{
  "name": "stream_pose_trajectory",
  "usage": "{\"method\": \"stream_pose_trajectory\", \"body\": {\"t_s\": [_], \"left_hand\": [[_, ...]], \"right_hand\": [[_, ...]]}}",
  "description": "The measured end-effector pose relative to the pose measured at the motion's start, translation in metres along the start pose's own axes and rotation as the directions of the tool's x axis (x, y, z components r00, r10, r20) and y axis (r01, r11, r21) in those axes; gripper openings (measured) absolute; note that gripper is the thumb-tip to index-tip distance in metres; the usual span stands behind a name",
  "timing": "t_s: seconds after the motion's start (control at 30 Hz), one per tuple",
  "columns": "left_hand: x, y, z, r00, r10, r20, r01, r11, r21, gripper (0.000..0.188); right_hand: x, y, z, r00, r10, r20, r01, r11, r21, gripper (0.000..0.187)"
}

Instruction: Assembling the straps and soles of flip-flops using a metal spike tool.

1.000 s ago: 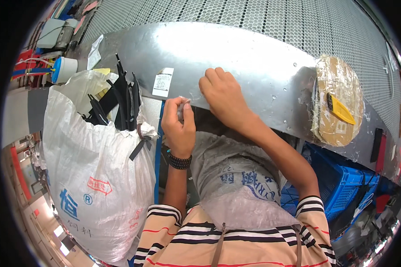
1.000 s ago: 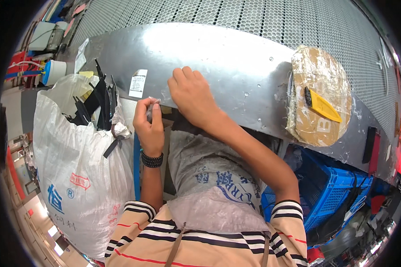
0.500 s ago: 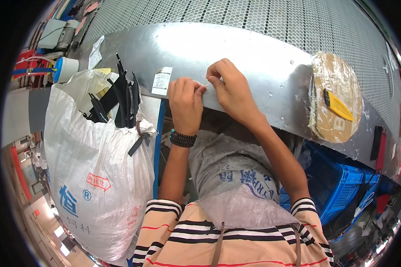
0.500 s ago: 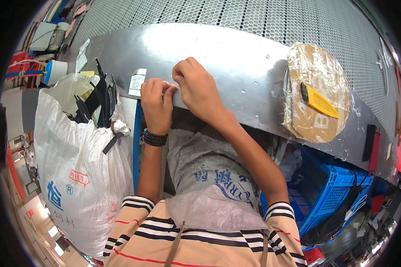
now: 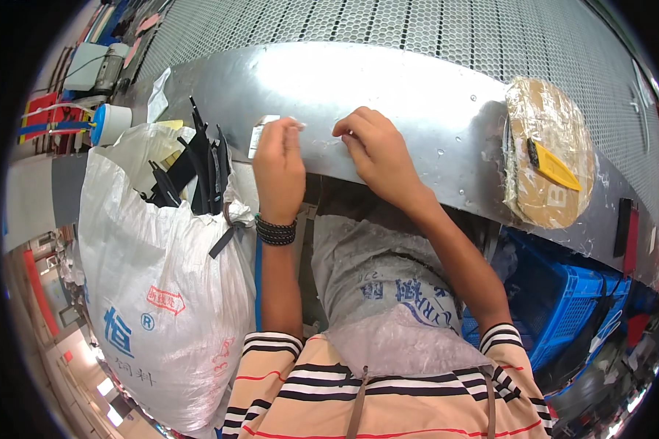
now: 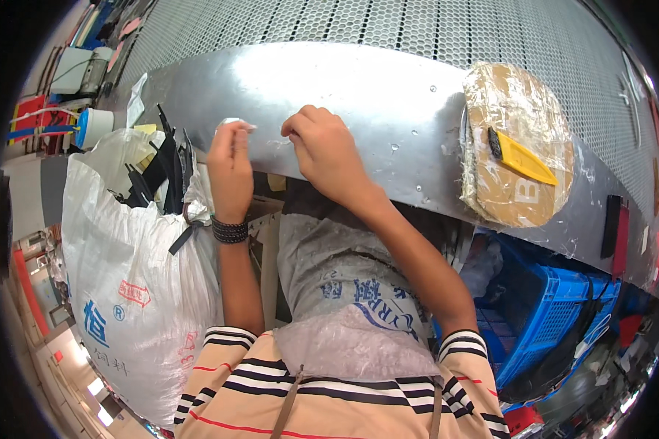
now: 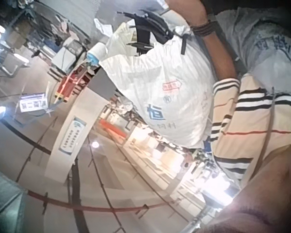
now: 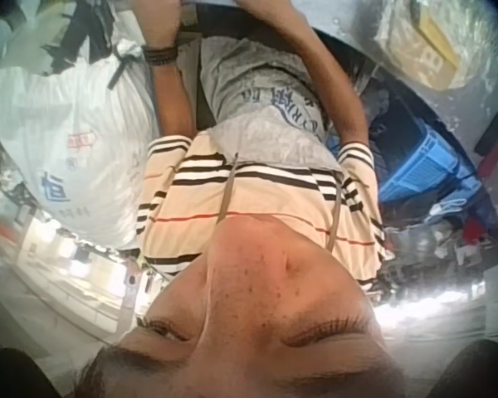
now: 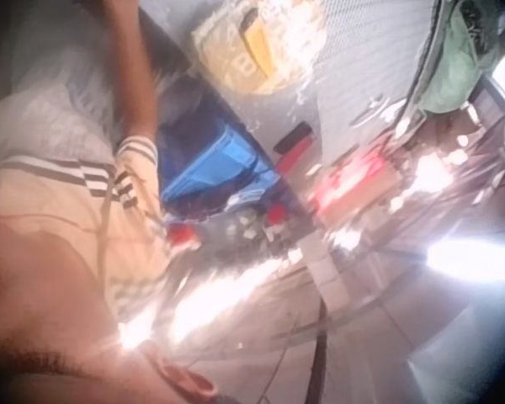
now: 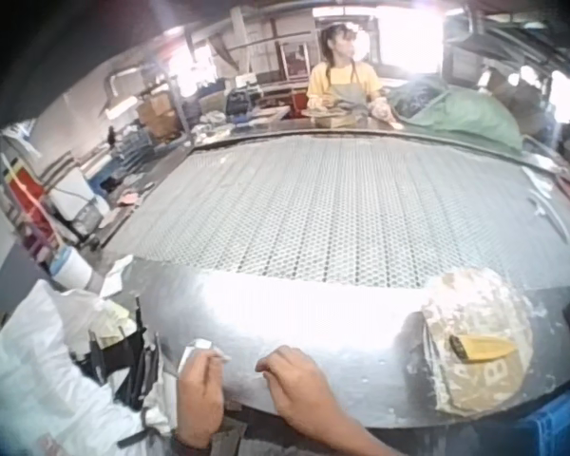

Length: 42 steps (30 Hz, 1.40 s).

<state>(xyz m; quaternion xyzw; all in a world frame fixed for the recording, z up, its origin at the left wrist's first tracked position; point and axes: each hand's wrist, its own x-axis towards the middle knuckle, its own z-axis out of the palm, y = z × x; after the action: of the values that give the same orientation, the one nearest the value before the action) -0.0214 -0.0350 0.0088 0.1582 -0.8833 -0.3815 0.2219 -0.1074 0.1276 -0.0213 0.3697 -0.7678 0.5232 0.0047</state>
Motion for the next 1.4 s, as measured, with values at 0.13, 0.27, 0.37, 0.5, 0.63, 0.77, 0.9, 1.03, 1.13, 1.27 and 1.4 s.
{"method": "stream_pose_trajectory", "body": {"t_s": [0.13, 0.27, 0.37, 0.5, 0.63, 0.77, 0.9, 1.03, 1.13, 1.27, 1.4], "left_hand": [[-0.013, 0.005, 0.01, 0.994, 0.047, 0.1, -0.031, 0.988, -0.151, 0.016], [-0.019, 0.017, 0.012, 0.984, -0.019, 0.179, 0.047, 0.987, -0.154, 0.014], [-0.024, 0.018, 0.014, 0.969, -0.101, 0.226, 0.139, 0.977, -0.163, 0.013], [-0.033, 0.021, 0.017, 0.973, -0.218, 0.07, 0.196, 0.635, -0.747, 0.011], [-0.023, 0.027, 0.003, 0.971, -0.135, 0.197, 0.208, 0.069, -0.976, 0.035], [-0.02, 0.042, -0.005, 0.986, -0.104, 0.131, 0.15, 0.206, -0.967, 0.041], [-0.019, 0.048, -0.012, 0.986, -0.166, 0.023, 0.11, 0.538, -0.836, 0.033], [-0.032, 0.052, -0.018, 0.988, -0.154, 0.0, 0.126, 0.808, -0.576, 0.017], [-0.039, 0.058, -0.022, 0.989, -0.064, 0.135, 0.118, 0.891, -0.439, 0.026], [-0.035, 0.054, -0.015, 0.964, 0.231, 0.134, -0.151, 0.885, -0.44, 0.037], [-0.039, 0.077, 0.005, 0.978, -0.005, 0.207, 0.112, 0.856, -0.505, 0.039]], "right_hand": [[0.001, -0.007, 0.0, 0.975, 0.212, 0.06, -0.218, 0.887, 0.406, 0.018], [0.001, -0.017, -0.011, 0.966, 0.246, 0.073, -0.249, 0.827, 0.503, 0.022], [-0.004, -0.017, -0.018, 0.965, 0.231, 0.126, -0.262, 0.804, 0.534, 0.022], [-0.012, -0.013, -0.02, 0.946, 0.312, 0.093, -0.287, 0.666, 0.688, 0.029], [-0.023, -0.018, -0.017, 0.961, 0.215, 0.175, -0.277, 0.722, 0.635, 0.046], [-0.042, -0.051, 0.007, 0.861, 0.179, 0.476, -0.479, 0.6, 0.64, 0.031], [-0.052, -0.053, -0.005, 0.835, 0.147, 0.531, -0.46, 0.717, 0.524, 0.015], [-0.049, -0.055, -0.036, 0.904, 0.153, 0.4, -0.345, 0.813, 0.469, 0.014], [-0.044, -0.058, -0.053, 0.957, 0.135, 0.256, -0.254, 0.817, 0.517, 0.009], [-0.038, -0.074, -0.068, 0.966, 0.174, 0.192, -0.251, 0.814, 0.524, 0.034], [-0.044, -0.076, -0.053, 0.999, 0.053, -0.008, -0.046, 0.923, 0.383, 0.051]]}}
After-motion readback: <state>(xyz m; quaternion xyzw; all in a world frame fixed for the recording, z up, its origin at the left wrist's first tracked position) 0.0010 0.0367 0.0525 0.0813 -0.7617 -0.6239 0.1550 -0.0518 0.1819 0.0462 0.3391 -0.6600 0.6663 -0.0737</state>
